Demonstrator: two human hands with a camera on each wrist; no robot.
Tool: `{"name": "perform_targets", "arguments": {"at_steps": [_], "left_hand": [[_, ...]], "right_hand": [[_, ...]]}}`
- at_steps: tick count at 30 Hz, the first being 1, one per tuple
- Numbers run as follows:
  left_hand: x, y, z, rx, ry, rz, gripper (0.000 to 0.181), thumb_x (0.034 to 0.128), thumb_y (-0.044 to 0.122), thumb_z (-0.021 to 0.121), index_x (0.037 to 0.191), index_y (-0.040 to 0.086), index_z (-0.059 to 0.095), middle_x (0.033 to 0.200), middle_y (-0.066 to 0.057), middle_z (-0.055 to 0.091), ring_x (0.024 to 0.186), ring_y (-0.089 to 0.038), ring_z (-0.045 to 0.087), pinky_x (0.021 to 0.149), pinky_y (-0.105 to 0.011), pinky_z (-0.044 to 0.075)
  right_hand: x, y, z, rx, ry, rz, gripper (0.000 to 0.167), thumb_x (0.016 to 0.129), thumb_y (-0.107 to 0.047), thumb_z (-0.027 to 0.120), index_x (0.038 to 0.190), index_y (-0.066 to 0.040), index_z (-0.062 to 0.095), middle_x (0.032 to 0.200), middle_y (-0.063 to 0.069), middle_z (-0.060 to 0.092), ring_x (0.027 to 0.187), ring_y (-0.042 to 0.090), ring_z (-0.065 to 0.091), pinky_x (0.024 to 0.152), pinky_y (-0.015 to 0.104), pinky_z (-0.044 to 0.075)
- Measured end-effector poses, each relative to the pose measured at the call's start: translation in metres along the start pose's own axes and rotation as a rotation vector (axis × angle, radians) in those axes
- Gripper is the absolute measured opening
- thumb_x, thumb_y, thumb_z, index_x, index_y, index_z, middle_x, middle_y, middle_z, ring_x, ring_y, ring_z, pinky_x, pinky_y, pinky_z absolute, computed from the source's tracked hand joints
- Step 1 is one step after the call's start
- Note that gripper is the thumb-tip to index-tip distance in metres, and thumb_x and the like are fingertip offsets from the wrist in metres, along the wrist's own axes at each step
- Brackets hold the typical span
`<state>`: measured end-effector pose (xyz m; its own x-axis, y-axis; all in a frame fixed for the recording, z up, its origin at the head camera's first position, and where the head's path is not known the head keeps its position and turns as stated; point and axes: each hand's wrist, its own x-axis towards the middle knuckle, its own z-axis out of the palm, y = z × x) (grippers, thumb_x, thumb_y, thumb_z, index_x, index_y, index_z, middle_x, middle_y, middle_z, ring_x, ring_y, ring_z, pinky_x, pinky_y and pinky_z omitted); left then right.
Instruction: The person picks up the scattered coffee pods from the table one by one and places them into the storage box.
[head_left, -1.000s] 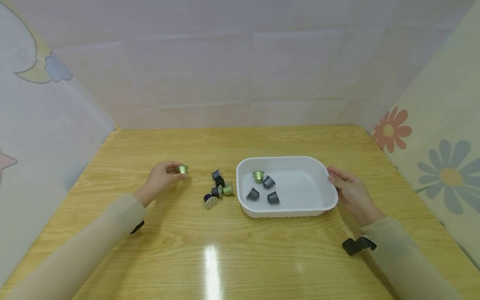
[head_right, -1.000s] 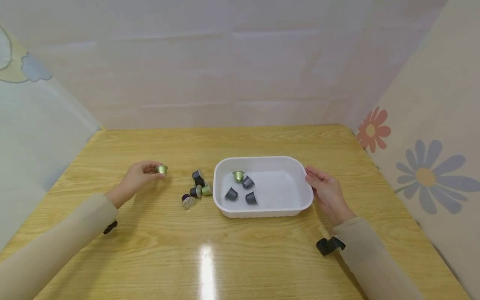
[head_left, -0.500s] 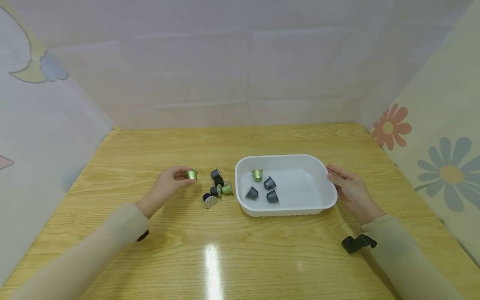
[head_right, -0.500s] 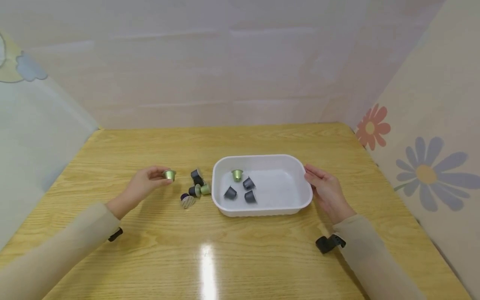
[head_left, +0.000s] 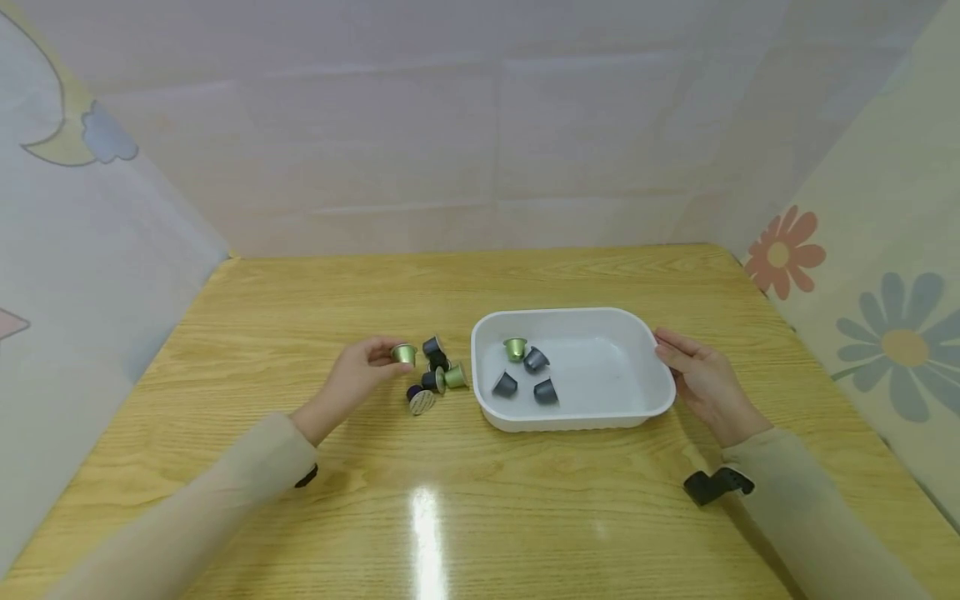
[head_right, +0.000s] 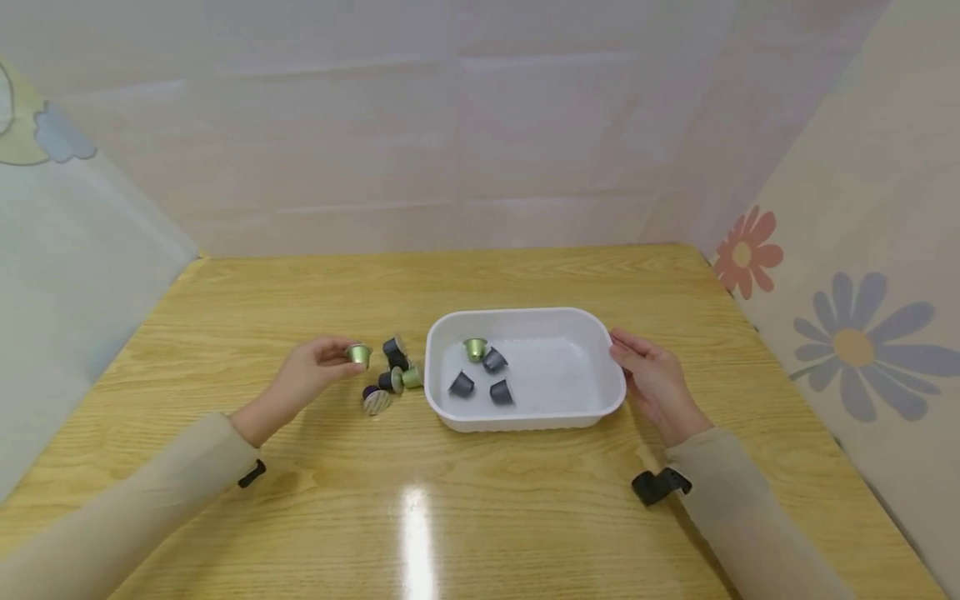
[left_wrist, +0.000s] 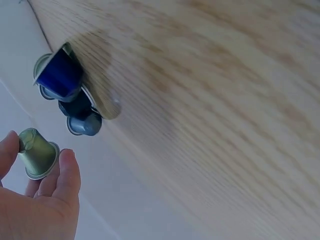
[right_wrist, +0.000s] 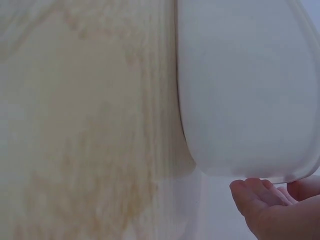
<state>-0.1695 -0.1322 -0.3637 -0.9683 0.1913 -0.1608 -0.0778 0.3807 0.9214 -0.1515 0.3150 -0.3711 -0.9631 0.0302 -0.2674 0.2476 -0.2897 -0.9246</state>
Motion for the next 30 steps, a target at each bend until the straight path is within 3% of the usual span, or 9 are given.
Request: {"name": "perform_targets", "arguments": {"at_steps": [16, 23, 30], "left_hand": [[-0.01, 0.014, 0.026, 0.001, -0.05, 0.051, 0.04, 0.0899, 0.01, 0.071, 0.125, -0.005, 0.058, 0.123, -0.019, 0.062, 0.114, -0.032, 0.06, 0.094, -0.038, 0.051], [-0.011, 0.02, 0.035, -0.025, -0.082, 0.092, 0.038, 0.0884, 0.009, 0.072, 0.122, -0.005, 0.061, 0.118, -0.018, 0.065, 0.107, -0.029, 0.064, 0.089, -0.035, 0.054], [-0.013, 0.025, 0.044, 0.001, -0.078, 0.111, 0.04, 0.0868, 0.011, 0.075, 0.122, -0.003, 0.062, 0.118, -0.017, 0.065, 0.107, -0.029, 0.064, 0.087, -0.034, 0.055]], "right_hand": [[0.0, 0.002, -0.003, 0.004, -0.005, -0.012, 0.025, 0.093, -0.01, 0.064, 0.088, -0.031, 0.076, 0.095, -0.016, 0.07, 0.09, -0.003, 0.063, 0.076, 0.014, 0.052], [0.0, 0.003, -0.004, -0.023, 0.011, -0.018, 0.02, 0.092, -0.012, 0.066, 0.104, -0.026, 0.075, 0.096, -0.016, 0.07, 0.092, -0.003, 0.062, 0.077, 0.014, 0.052], [-0.001, 0.001, -0.001, 0.001, 0.005, -0.003, 0.025, 0.094, -0.01, 0.064, 0.089, -0.03, 0.076, 0.094, -0.016, 0.07, 0.09, -0.004, 0.063, 0.075, 0.014, 0.052]]}}
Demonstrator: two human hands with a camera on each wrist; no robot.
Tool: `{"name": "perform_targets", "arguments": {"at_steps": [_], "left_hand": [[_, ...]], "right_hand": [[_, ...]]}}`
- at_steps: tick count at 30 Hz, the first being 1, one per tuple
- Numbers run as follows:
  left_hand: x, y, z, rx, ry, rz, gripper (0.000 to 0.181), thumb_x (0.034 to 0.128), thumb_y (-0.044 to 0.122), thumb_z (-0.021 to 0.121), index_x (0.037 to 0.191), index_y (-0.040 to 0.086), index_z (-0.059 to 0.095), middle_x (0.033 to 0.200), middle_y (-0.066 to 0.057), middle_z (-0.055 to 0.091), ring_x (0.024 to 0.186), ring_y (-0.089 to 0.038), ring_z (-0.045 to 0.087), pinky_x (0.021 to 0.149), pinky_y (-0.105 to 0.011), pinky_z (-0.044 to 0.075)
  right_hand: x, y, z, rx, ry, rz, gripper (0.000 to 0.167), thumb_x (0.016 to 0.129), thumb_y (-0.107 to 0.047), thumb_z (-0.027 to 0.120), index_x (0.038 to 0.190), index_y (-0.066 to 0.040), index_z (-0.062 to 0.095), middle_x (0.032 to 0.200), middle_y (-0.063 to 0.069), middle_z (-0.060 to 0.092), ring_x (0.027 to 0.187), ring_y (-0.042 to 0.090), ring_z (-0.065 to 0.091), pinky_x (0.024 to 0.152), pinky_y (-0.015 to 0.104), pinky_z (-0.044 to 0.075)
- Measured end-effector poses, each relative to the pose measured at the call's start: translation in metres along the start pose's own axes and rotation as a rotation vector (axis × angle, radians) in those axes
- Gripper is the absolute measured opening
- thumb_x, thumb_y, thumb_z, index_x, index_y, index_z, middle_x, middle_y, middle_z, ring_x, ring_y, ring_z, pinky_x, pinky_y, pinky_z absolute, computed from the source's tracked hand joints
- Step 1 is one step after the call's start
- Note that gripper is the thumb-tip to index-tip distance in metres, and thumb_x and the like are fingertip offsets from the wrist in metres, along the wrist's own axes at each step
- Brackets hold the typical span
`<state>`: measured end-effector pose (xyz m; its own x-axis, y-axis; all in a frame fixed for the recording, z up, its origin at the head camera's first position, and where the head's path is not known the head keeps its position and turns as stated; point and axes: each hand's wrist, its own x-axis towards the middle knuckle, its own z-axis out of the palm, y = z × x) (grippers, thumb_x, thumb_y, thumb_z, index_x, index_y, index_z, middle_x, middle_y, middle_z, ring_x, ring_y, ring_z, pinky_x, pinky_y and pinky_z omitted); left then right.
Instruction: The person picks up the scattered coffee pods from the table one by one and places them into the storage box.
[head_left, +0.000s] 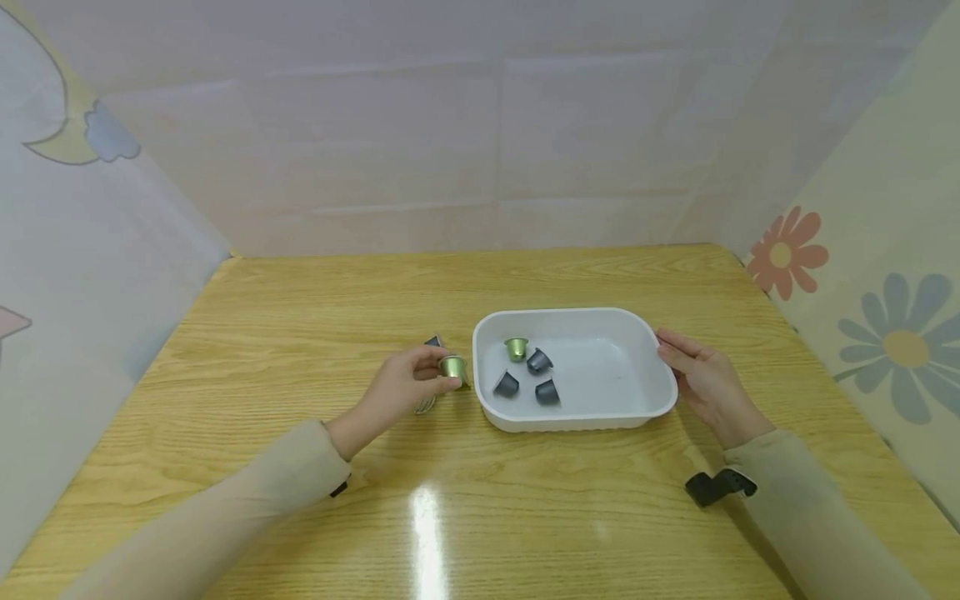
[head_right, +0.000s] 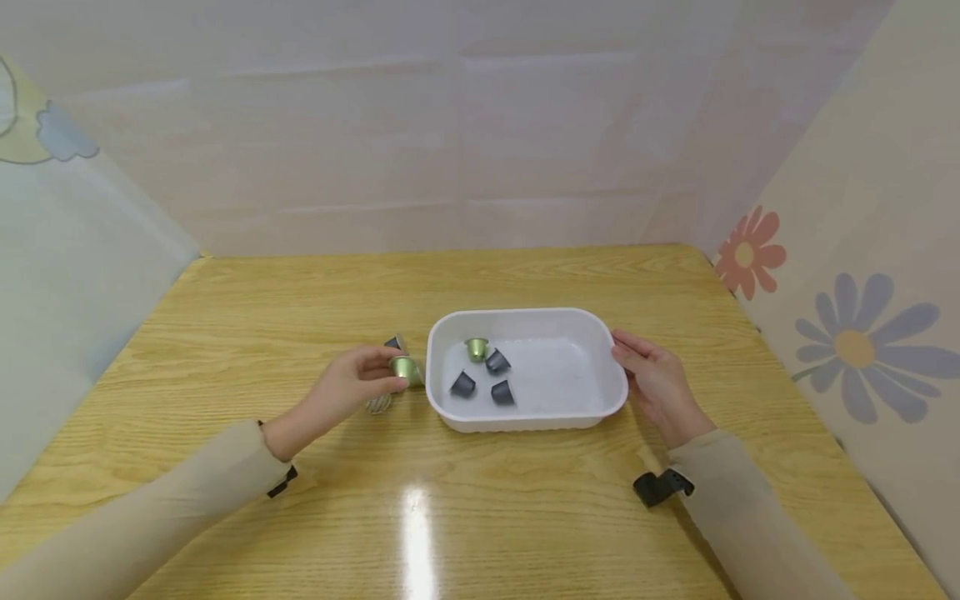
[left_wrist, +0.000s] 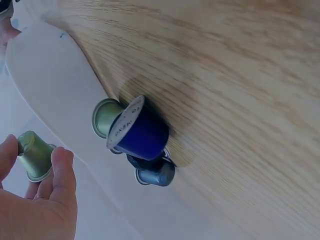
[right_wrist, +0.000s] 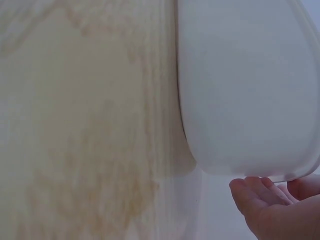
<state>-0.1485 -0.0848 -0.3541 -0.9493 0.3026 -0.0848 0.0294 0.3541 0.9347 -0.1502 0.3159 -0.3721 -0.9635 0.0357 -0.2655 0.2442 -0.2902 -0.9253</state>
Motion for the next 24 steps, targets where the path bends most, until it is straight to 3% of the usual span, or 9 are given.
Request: {"name": "perform_targets", "arguments": {"at_steps": [11, 18, 21, 24], "left_hand": [[0.002, 0.013, 0.018, -0.046, -0.043, 0.09, 0.037, 0.0836, 0.003, 0.075, 0.118, -0.004, 0.064, 0.118, -0.015, 0.064, 0.111, -0.029, 0.063, 0.086, -0.03, 0.055], [0.007, 0.02, 0.029, 0.074, -0.091, 0.153, 0.039, 0.085, 0.014, 0.076, 0.121, 0.003, 0.065, 0.116, -0.007, 0.067, 0.106, -0.021, 0.065, 0.087, -0.027, 0.054], [0.011, 0.023, 0.032, 0.128, -0.123, 0.215, 0.038, 0.0854, 0.015, 0.076, 0.12, 0.002, 0.066, 0.113, -0.006, 0.068, 0.104, -0.02, 0.064, 0.091, -0.031, 0.053], [0.014, 0.025, 0.035, 0.195, -0.152, 0.261, 0.039, 0.0853, 0.016, 0.076, 0.12, 0.002, 0.066, 0.111, -0.006, 0.068, 0.104, -0.021, 0.064, 0.093, -0.033, 0.051]], "right_hand": [[0.001, 0.002, -0.003, 0.02, -0.01, -0.01, 0.02, 0.093, -0.011, 0.065, 0.103, -0.025, 0.076, 0.096, -0.015, 0.071, 0.091, -0.002, 0.063, 0.075, 0.015, 0.052], [0.002, 0.0, -0.001, 0.02, 0.017, 0.012, 0.02, 0.093, -0.011, 0.064, 0.101, -0.027, 0.075, 0.097, -0.018, 0.069, 0.092, -0.004, 0.062, 0.079, 0.013, 0.051], [0.003, -0.001, 0.001, 0.013, 0.041, 0.031, 0.029, 0.094, -0.011, 0.064, 0.118, -0.027, 0.069, 0.098, -0.02, 0.068, 0.096, -0.005, 0.061, 0.082, 0.012, 0.05], [0.003, -0.001, 0.002, -0.011, 0.051, 0.041, 0.051, 0.095, -0.012, 0.062, 0.143, -0.019, 0.048, 0.108, -0.017, 0.068, 0.113, -0.004, 0.056, 0.086, 0.012, 0.048]]}}
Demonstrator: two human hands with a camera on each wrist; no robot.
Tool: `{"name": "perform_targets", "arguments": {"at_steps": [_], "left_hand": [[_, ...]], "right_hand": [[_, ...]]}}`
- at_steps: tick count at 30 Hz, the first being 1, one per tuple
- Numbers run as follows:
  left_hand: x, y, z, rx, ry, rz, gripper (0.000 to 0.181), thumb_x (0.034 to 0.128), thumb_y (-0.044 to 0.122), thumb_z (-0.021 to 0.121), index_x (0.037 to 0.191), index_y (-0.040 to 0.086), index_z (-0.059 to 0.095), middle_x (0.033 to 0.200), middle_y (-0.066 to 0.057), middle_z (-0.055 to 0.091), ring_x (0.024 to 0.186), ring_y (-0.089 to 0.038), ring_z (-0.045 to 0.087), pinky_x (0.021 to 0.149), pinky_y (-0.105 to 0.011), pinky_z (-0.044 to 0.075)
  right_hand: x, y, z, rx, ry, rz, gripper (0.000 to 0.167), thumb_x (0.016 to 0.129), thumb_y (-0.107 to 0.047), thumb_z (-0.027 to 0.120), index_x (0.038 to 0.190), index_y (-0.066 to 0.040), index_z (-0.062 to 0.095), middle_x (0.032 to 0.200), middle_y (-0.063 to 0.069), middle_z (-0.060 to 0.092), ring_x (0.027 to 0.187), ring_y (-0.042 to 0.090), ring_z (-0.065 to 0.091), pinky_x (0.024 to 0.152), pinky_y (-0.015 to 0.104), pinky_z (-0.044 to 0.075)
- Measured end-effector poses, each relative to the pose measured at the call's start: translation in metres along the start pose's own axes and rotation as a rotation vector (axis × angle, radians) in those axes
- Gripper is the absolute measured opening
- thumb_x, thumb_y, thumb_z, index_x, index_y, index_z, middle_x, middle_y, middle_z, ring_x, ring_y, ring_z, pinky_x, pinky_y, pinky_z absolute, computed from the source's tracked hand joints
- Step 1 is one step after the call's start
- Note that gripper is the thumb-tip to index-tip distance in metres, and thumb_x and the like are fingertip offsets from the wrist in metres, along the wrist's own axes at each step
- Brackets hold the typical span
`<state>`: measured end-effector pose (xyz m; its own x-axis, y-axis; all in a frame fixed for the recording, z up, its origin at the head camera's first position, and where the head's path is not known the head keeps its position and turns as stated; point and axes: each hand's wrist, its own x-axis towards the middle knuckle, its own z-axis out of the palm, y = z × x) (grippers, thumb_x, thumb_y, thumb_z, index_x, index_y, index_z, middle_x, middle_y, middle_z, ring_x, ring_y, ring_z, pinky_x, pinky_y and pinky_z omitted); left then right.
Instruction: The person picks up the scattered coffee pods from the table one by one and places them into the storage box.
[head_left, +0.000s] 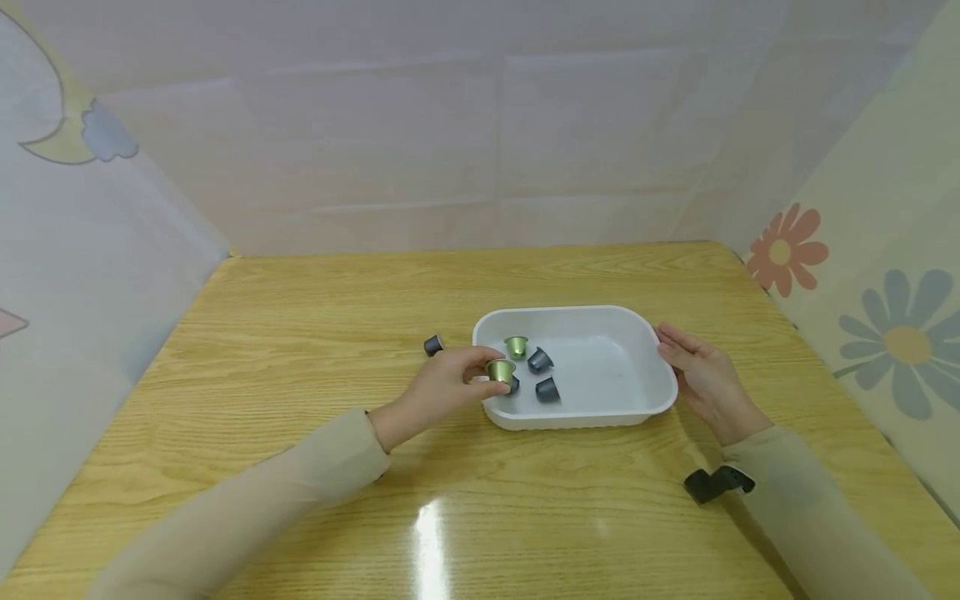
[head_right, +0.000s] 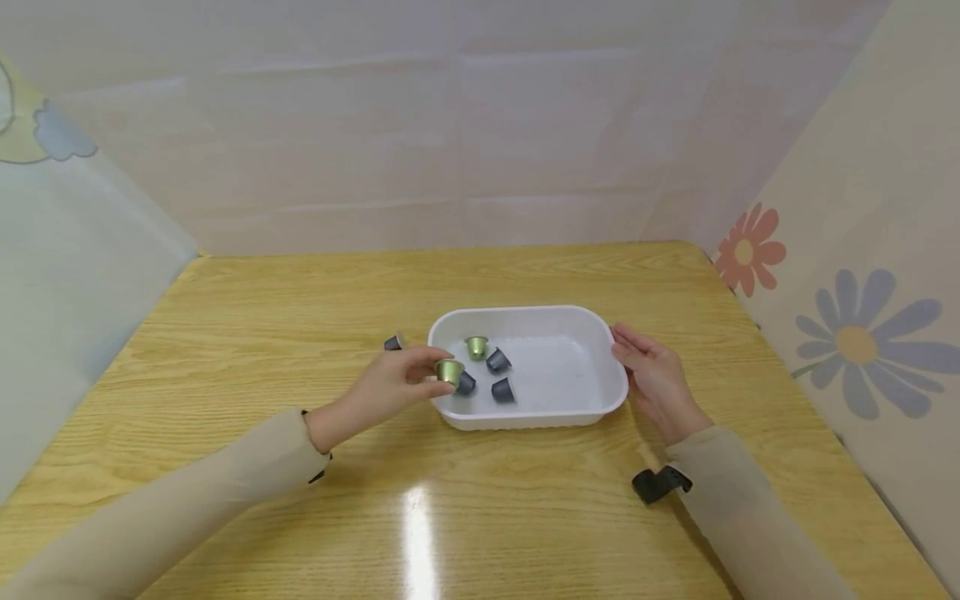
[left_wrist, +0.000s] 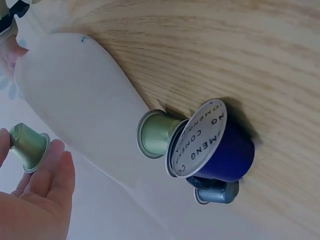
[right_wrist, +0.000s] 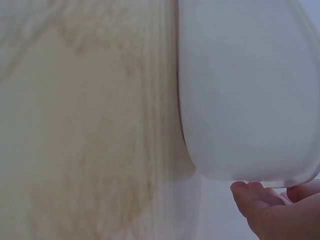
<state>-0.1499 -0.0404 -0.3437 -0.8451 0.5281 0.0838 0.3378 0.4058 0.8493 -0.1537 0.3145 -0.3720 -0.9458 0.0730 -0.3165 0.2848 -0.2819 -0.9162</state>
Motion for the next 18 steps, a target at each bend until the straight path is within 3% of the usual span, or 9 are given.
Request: {"name": "perform_targets", "arguments": {"at_steps": [2, 5, 8, 12, 15, 18], "left_hand": [[0.002, 0.001, 0.002, 0.05, -0.016, 0.018, 0.04, 0.0857, 0.018, 0.076, 0.121, 0.002, 0.066, 0.111, -0.006, 0.069, 0.106, -0.022, 0.065, 0.094, -0.034, 0.051], [0.004, 0.003, 0.005, 0.141, -0.026, 0.04, 0.041, 0.0864, 0.021, 0.075, 0.123, 0.004, 0.065, 0.114, -0.005, 0.069, 0.108, -0.021, 0.065, 0.092, -0.033, 0.052], [0.005, 0.003, 0.008, 0.227, -0.045, 0.076, 0.041, 0.0869, 0.022, 0.075, 0.124, 0.005, 0.065, 0.115, -0.005, 0.069, 0.107, -0.02, 0.064, 0.091, -0.033, 0.052], [0.008, 0.001, 0.011, 0.328, -0.087, 0.101, 0.041, 0.0879, 0.025, 0.074, 0.124, 0.007, 0.065, 0.109, -0.003, 0.069, 0.102, -0.019, 0.064, 0.085, -0.03, 0.051], [0.011, 0.002, 0.012, 0.365, -0.124, 0.098, 0.043, 0.0887, 0.027, 0.073, 0.126, 0.007, 0.064, 0.104, -0.004, 0.069, 0.094, -0.023, 0.063, 0.073, -0.031, 0.05], [0.013, 0.002, 0.014, 0.408, -0.147, 0.103, 0.045, 0.0892, 0.029, 0.072, 0.127, 0.006, 0.064, 0.103, -0.005, 0.069, 0.097, -0.027, 0.062, 0.08, -0.037, 0.053]], "right_hand": [[0.0, 0.0, 0.001, -0.026, -0.004, 0.001, 0.063, 0.096, -0.013, 0.061, 0.151, -0.011, 0.031, 0.127, -0.013, 0.06, 0.127, 0.0, 0.046, 0.09, 0.013, 0.046], [0.0, -0.001, 0.002, -0.062, -0.01, -0.005, 0.068, 0.097, -0.014, 0.059, 0.154, -0.007, 0.021, 0.149, -0.004, 0.036, 0.139, 0.008, 0.03, 0.093, 0.013, 0.043], [0.0, -0.002, 0.002, -0.075, -0.013, -0.016, 0.069, 0.097, -0.014, 0.058, 0.154, -0.006, 0.02, 0.153, 0.002, 0.027, 0.13, 0.001, 0.041, 0.091, 0.012, 0.044], [0.0, -0.002, 0.002, -0.06, -0.018, -0.025, 0.07, 0.096, -0.013, 0.061, 0.153, -0.004, 0.021, 0.146, -0.004, 0.039, 0.109, -0.008, 0.056, 0.087, 0.012, 0.047], [0.0, -0.002, 0.001, -0.04, -0.025, -0.022, 0.071, 0.095, -0.012, 0.062, 0.153, -0.004, 0.021, 0.133, -0.011, 0.053, 0.107, -0.007, 0.057, 0.089, 0.013, 0.047], [0.001, -0.003, 0.001, -0.033, -0.027, -0.015, 0.072, 0.094, -0.011, 0.063, 0.153, -0.005, 0.022, 0.125, -0.014, 0.058, 0.113, -0.004, 0.054, 0.095, 0.016, 0.043]]}}
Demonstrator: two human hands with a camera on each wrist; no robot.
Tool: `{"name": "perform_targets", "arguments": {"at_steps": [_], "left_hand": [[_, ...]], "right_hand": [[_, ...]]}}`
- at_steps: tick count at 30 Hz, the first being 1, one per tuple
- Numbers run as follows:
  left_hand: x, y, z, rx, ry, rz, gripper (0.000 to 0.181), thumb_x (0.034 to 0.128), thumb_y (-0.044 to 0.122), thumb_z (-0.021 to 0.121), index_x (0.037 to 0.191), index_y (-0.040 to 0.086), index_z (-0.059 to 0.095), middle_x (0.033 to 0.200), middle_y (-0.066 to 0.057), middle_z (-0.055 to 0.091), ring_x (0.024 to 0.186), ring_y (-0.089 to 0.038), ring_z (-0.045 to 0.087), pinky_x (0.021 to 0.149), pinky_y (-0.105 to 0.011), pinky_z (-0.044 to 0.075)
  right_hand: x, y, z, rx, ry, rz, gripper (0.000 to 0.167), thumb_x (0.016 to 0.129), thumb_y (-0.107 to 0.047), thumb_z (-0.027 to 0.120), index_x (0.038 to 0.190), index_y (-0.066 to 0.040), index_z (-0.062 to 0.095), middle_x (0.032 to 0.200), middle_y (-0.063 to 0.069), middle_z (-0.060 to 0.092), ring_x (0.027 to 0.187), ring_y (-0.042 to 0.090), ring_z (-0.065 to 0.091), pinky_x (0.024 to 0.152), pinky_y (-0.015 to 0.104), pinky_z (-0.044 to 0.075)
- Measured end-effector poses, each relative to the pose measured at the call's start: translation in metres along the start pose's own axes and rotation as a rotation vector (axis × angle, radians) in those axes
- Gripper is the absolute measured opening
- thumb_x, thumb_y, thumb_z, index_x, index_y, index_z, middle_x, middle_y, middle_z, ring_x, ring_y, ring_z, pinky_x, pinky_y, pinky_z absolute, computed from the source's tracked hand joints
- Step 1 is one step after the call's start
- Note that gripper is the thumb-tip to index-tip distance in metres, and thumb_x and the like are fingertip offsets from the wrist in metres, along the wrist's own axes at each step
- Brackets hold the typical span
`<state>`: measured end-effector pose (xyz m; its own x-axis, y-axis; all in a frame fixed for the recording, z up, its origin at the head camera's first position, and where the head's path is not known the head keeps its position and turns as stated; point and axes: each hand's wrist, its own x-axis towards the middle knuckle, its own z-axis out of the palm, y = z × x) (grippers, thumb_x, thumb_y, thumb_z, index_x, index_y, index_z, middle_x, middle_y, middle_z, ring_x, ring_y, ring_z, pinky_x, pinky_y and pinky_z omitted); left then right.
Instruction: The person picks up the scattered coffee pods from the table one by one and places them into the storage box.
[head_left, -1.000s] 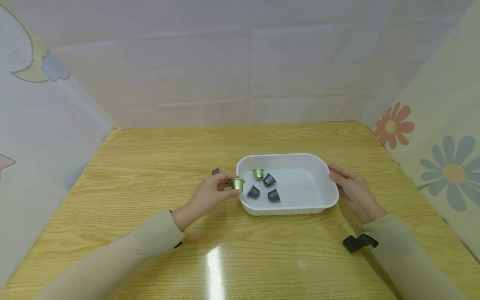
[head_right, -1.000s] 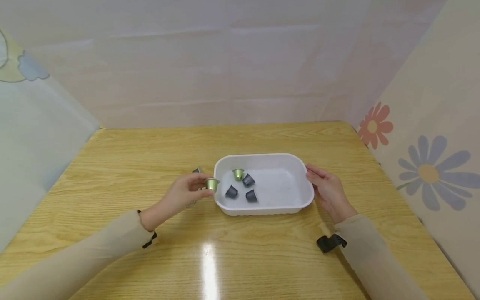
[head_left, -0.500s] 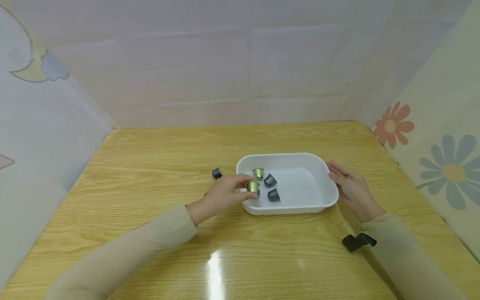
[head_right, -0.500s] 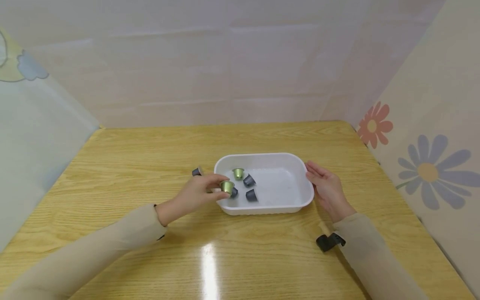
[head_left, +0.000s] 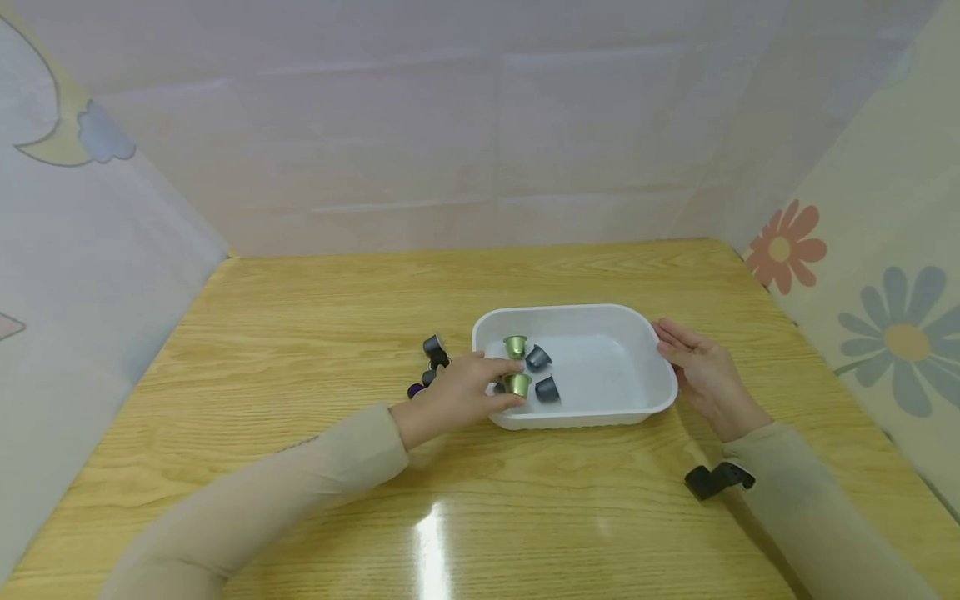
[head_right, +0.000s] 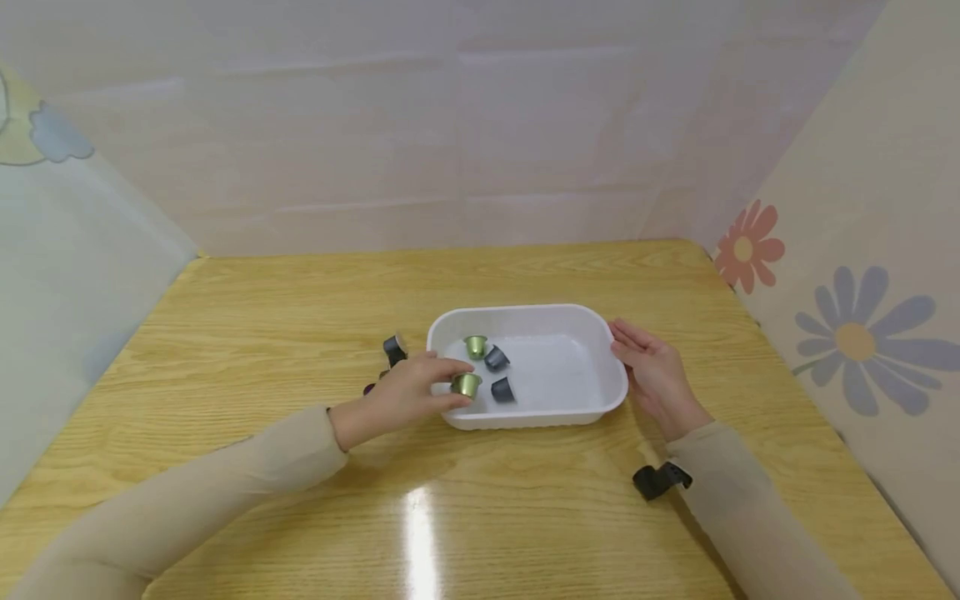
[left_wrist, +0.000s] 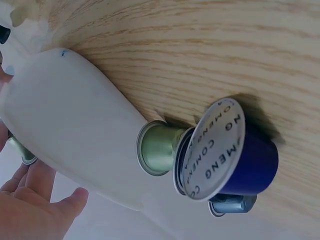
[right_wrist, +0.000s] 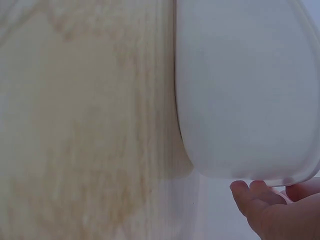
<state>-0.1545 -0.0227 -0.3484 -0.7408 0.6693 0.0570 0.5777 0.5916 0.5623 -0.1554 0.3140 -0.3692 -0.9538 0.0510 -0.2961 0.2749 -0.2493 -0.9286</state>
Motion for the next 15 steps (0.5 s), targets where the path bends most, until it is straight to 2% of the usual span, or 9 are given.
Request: {"name": "perform_targets", "arguments": {"at_steps": [2, 4, 7, 9, 12, 13, 15], "left_hand": [[0.001, 0.0, 0.001, 0.017, -0.012, 0.004, 0.045, 0.0894, 0.03, 0.072, 0.127, 0.006, 0.064, 0.105, -0.006, 0.07, 0.101, -0.03, 0.063, 0.089, -0.043, 0.052], [0.003, -0.001, 0.003, 0.037, -0.016, 0.01, 0.044, 0.0894, 0.03, 0.072, 0.126, 0.007, 0.064, 0.11, -0.006, 0.07, 0.11, -0.032, 0.061, 0.101, -0.048, 0.045], [0.004, -0.001, 0.005, 0.039, -0.027, 0.021, 0.045, 0.09, 0.029, 0.071, 0.127, 0.005, 0.063, 0.116, -0.007, 0.069, 0.112, -0.031, 0.061, 0.105, -0.049, 0.04], [0.004, -0.002, 0.005, 0.036, -0.024, 0.025, 0.046, 0.0904, 0.028, 0.071, 0.128, 0.004, 0.062, 0.12, -0.008, 0.067, 0.116, -0.029, 0.06, 0.108, -0.049, 0.036], [0.0, -0.003, 0.003, 0.003, 0.0, 0.005, 0.046, 0.0908, 0.027, 0.07, 0.13, 0.004, 0.061, 0.124, -0.008, 0.065, 0.119, -0.026, 0.058, 0.112, -0.047, 0.032], [-0.002, -0.003, 0.002, -0.011, 0.016, -0.015, 0.047, 0.0908, 0.027, 0.07, 0.13, 0.005, 0.061, 0.127, -0.008, 0.064, 0.12, -0.026, 0.057, 0.11, -0.046, 0.034], [-0.007, -0.005, -0.001, -0.04, 0.067, -0.031, 0.045, 0.0909, 0.026, 0.07, 0.13, 0.005, 0.061, 0.127, -0.008, 0.063, 0.106, -0.024, 0.064, 0.103, -0.042, 0.043]], "right_hand": [[0.0, -0.001, 0.0, -0.022, 0.001, 0.009, 0.071, 0.095, -0.012, 0.062, 0.153, -0.006, 0.022, 0.133, -0.011, 0.053, 0.125, 0.0, 0.047, 0.101, 0.02, 0.039], [0.0, -0.001, 0.001, -0.043, 0.002, 0.018, 0.07, 0.096, -0.013, 0.06, 0.154, -0.007, 0.02, 0.146, -0.005, 0.04, 0.136, 0.007, 0.034, 0.106, 0.024, 0.032], [0.0, -0.001, 0.002, -0.06, 0.004, 0.028, 0.069, 0.098, -0.014, 0.058, 0.154, -0.007, 0.018, 0.156, 0.004, 0.022, 0.144, 0.017, 0.02, 0.109, 0.026, 0.028], [0.0, -0.001, 0.001, -0.054, 0.005, 0.029, 0.07, 0.097, -0.014, 0.058, 0.154, -0.007, 0.018, 0.156, 0.003, 0.022, 0.144, 0.016, 0.019, 0.106, 0.022, 0.033], [0.0, -0.001, 0.0, -0.036, 0.004, 0.025, 0.072, 0.096, -0.014, 0.061, 0.154, -0.007, 0.019, 0.152, -0.001, 0.03, 0.142, 0.013, 0.023, 0.096, 0.016, 0.043], [0.0, -0.001, -0.001, -0.035, 0.004, 0.022, 0.072, 0.096, -0.015, 0.061, 0.154, -0.007, 0.02, 0.15, -0.003, 0.033, 0.142, 0.012, 0.025, 0.092, 0.014, 0.045], [0.0, -0.001, -0.001, -0.024, -0.001, 0.015, 0.072, 0.095, -0.014, 0.062, 0.154, -0.007, 0.021, 0.146, -0.006, 0.04, 0.141, 0.013, 0.025, 0.088, 0.012, 0.047]]}}
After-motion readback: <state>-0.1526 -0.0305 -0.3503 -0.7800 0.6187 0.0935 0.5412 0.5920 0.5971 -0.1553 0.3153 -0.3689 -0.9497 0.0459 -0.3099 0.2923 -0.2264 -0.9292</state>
